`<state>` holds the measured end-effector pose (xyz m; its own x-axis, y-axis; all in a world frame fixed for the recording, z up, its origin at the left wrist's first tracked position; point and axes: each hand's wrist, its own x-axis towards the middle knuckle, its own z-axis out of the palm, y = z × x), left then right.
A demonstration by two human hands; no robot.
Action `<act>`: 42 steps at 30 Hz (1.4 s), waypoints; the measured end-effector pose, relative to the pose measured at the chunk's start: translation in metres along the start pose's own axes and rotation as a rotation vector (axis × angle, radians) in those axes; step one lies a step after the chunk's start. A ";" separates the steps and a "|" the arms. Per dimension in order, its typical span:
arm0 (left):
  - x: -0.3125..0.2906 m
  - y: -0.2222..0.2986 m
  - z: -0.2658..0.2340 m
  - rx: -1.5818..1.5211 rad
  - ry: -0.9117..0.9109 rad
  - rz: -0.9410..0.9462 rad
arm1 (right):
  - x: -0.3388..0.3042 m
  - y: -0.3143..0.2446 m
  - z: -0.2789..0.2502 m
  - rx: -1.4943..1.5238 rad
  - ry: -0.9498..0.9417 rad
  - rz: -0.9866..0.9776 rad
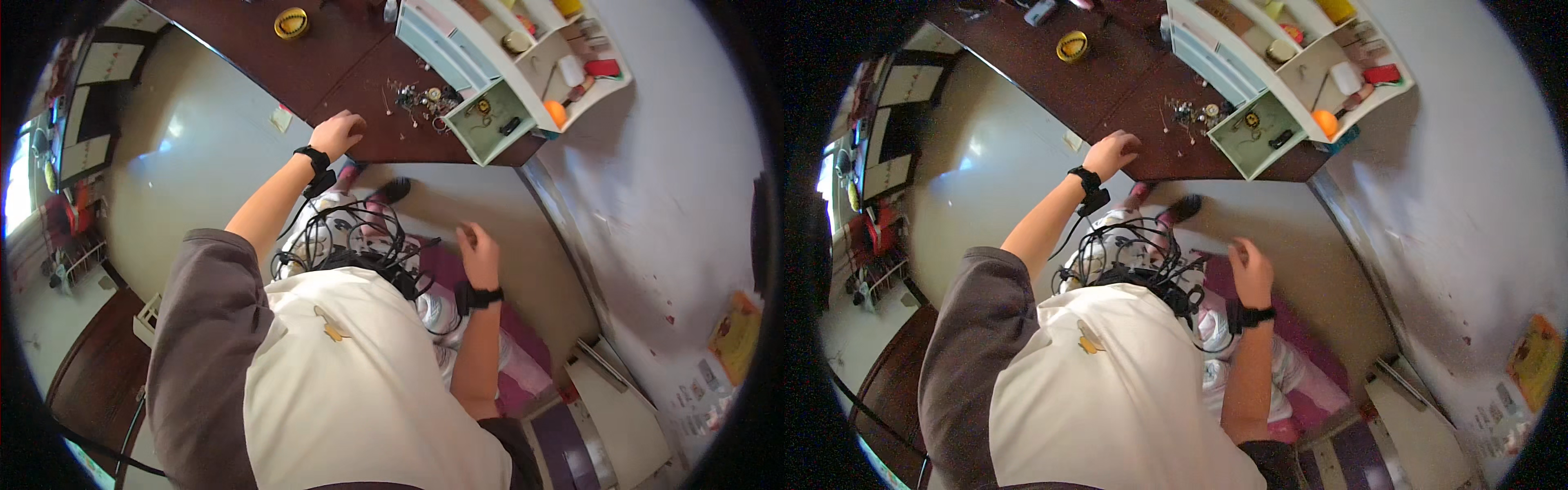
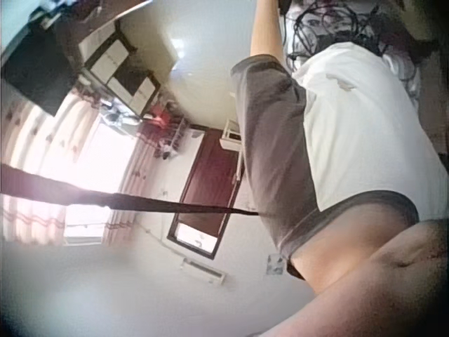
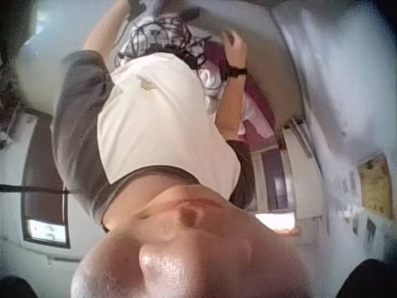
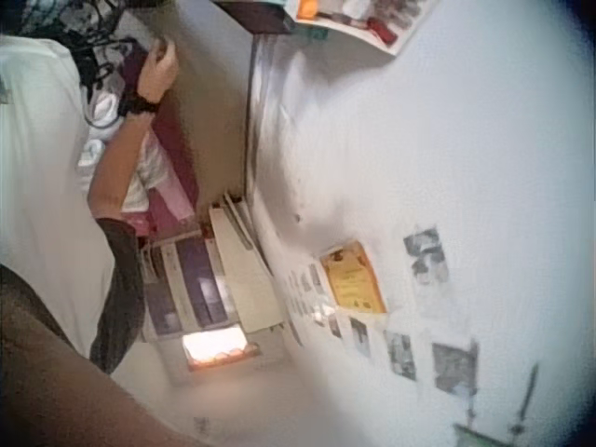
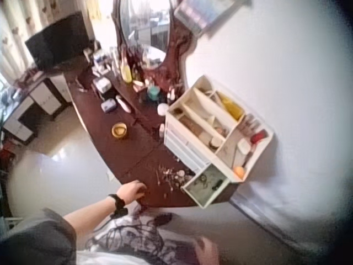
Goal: The person sorts various small items including earrings and charms from a plastic organizer and the desk surface, picking them up by hand one at a time and placing them into different sections of the container.
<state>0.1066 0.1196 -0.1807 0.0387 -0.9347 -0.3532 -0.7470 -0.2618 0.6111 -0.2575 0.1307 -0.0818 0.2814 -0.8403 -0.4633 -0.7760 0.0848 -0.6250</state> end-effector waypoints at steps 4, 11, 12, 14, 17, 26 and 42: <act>0.022 -0.010 0.031 -0.093 0.013 0.030 | 0.080 -0.004 0.058 -0.082 -0.133 -0.051; 0.040 -0.030 0.055 -0.124 -0.047 0.113 | 0.176 -0.028 0.150 0.000 0.047 -0.064; 0.038 -0.032 0.055 -0.131 -0.060 0.126 | 0.181 -0.031 0.158 -0.022 0.084 -0.059; 0.039 -0.038 0.054 -0.164 -0.071 0.125 | 0.189 -0.031 0.169 -0.086 0.165 -0.068; 0.040 -0.043 0.050 -0.171 -0.068 0.155 | 0.196 -0.023 0.172 -0.034 0.207 0.049; 0.062 -0.040 0.021 -0.144 -0.039 0.193 | 0.183 -0.036 0.160 0.056 0.187 0.027; 0.102 -0.019 0.011 0.354 -0.060 0.360 | 0.093 -0.019 0.131 0.448 0.190 0.182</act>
<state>0.1177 0.0316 -0.2364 -0.2931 -0.9325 -0.2110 -0.8854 0.1814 0.4280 -0.1425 0.1207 -0.1953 0.0243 -0.8696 -0.4932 -0.4737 0.4244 -0.7717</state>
